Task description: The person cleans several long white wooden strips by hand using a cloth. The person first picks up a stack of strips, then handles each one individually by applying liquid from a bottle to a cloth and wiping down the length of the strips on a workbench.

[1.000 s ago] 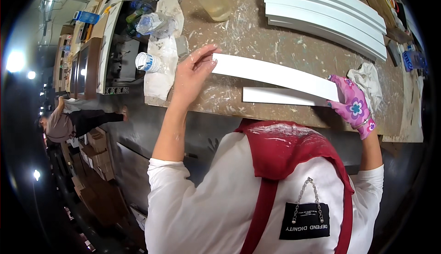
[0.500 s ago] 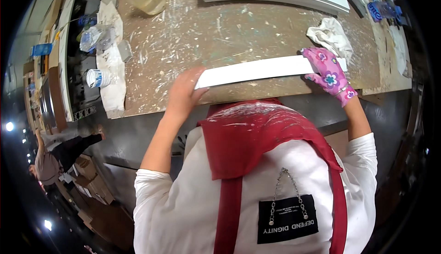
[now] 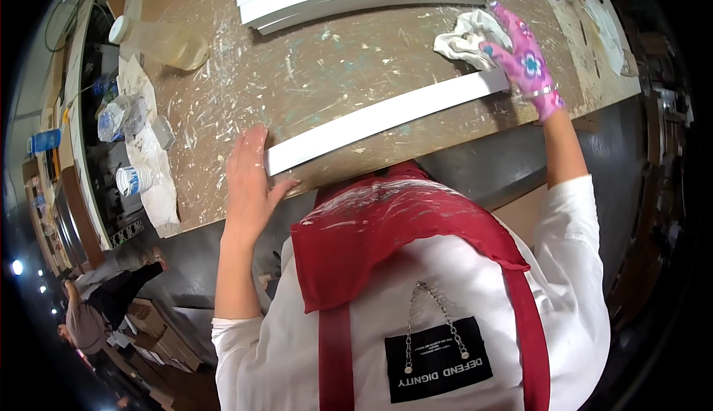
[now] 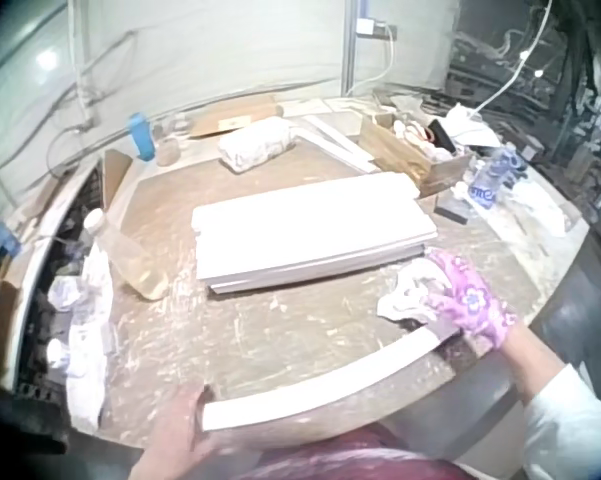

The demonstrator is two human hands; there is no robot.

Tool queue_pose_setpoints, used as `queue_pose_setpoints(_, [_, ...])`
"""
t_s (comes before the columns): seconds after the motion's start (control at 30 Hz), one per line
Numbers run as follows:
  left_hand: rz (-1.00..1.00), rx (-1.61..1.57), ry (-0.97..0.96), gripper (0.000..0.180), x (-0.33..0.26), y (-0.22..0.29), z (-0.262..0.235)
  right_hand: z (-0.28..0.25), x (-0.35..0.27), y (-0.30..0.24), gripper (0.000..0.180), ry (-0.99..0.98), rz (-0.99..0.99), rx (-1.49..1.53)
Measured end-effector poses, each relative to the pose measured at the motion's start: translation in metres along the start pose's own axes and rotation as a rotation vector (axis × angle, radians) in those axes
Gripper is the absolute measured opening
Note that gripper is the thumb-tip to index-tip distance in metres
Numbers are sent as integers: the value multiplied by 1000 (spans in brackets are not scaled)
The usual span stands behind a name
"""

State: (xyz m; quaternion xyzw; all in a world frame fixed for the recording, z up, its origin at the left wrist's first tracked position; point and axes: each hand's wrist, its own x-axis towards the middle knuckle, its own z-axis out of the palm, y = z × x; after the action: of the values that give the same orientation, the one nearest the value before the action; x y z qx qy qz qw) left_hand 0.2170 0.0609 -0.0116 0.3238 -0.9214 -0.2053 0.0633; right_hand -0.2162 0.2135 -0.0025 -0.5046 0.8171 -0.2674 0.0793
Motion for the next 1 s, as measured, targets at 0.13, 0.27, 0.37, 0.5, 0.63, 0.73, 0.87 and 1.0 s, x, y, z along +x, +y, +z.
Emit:
queue_pose_setpoints(0.13, [246, 83, -7, 82, 46, 52, 9, 27, 14, 67, 63, -157, 31, -200])
queue_pose_setpoints(0.27, [360, 76, -35, 67, 66, 41, 60, 17, 30, 88, 43, -307, 61, -262])
queue_pose_setpoints(0.37, [319, 64, -96, 65, 66, 41, 61, -9, 26, 65, 34, -191, 106, -142])
queue_pose_setpoints(0.5, [315, 77, -93, 65, 64, 42, 65, -7, -4, -39, 18, -43, -33, -330])
queue_pose_setpoints(0.63, [323, 56, -57, 61, 64, 44, 62, 80, -63, -100, 28, -356, -437, -399])
queue_pose_setpoints(0.73, [309, 82, -66, 60, 62, 44, 64, 80, -64, -49, 31, -70, -226, -439])
queue_pose_setpoints(0.87, [344, 77, -44, 61, 65, 46, 62, 35, -50, 106, 19, 52, -134, -1005])
queue_pose_setpoints(1.0, [307, 72, -106, 61, 67, 50, 59, -63, -67, 210, 28, 618, 551, -137])
